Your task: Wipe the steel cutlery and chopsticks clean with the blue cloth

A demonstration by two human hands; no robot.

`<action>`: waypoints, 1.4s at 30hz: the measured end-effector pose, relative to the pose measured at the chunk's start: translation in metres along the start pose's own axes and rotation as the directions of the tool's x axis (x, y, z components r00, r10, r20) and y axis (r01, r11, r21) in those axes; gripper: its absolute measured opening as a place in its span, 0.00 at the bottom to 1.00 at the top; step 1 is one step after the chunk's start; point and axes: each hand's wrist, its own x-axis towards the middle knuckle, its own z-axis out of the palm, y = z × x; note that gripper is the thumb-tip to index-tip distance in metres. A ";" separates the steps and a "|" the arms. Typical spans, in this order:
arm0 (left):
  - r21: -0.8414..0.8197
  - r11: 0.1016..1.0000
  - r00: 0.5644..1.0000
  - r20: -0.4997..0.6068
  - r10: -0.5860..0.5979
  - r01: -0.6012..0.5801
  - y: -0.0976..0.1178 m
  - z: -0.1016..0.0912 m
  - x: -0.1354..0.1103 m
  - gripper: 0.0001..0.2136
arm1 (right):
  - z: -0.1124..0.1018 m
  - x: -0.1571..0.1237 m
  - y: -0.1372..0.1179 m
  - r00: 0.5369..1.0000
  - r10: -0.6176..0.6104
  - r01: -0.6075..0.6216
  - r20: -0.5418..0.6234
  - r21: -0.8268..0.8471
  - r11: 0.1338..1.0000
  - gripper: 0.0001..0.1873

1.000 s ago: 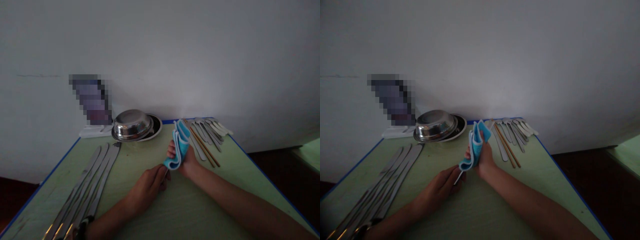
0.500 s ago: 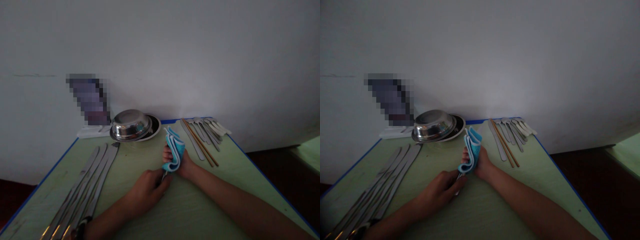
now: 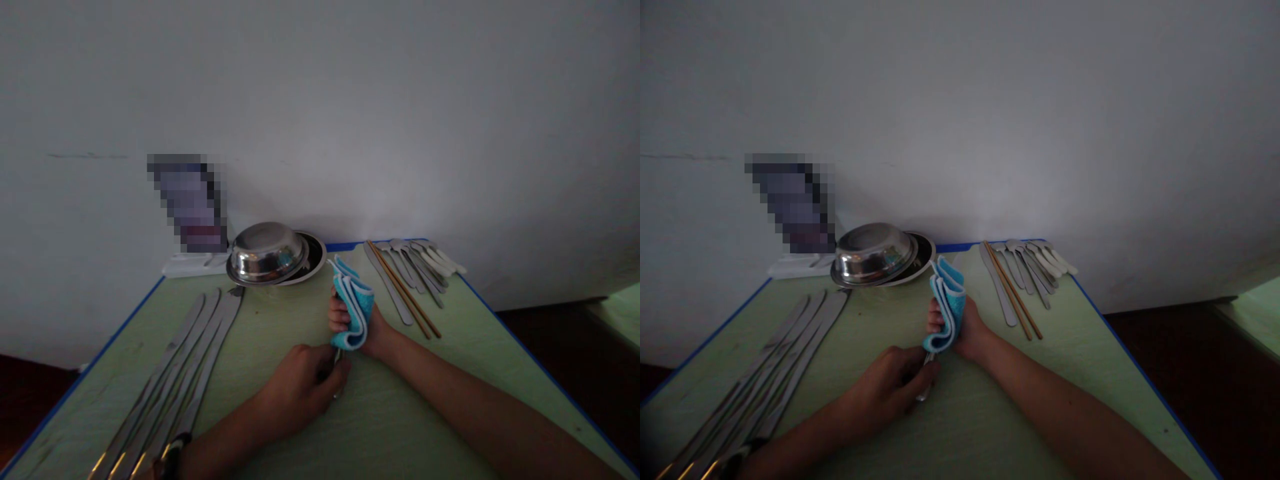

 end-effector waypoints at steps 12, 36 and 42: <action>0.025 0.999 0.999 -0.009 0.041 -0.041 0.001 0.000 -0.001 0.16 | -0.004 -0.001 0.000 0.999 0.005 -0.003 0.054 -0.036 0.999 0.14; 0.079 0.996 0.999 -0.015 0.050 -0.049 -0.003 0.003 -0.001 0.13 | -0.001 -0.001 0.000 0.999 0.016 -0.016 0.040 -0.014 1.000 0.17; 0.087 0.994 0.998 -0.004 0.063 -0.062 -0.003 0.002 -0.001 0.13 | -0.003 -0.001 0.000 0.997 0.021 -0.020 0.068 -0.017 1.000 0.17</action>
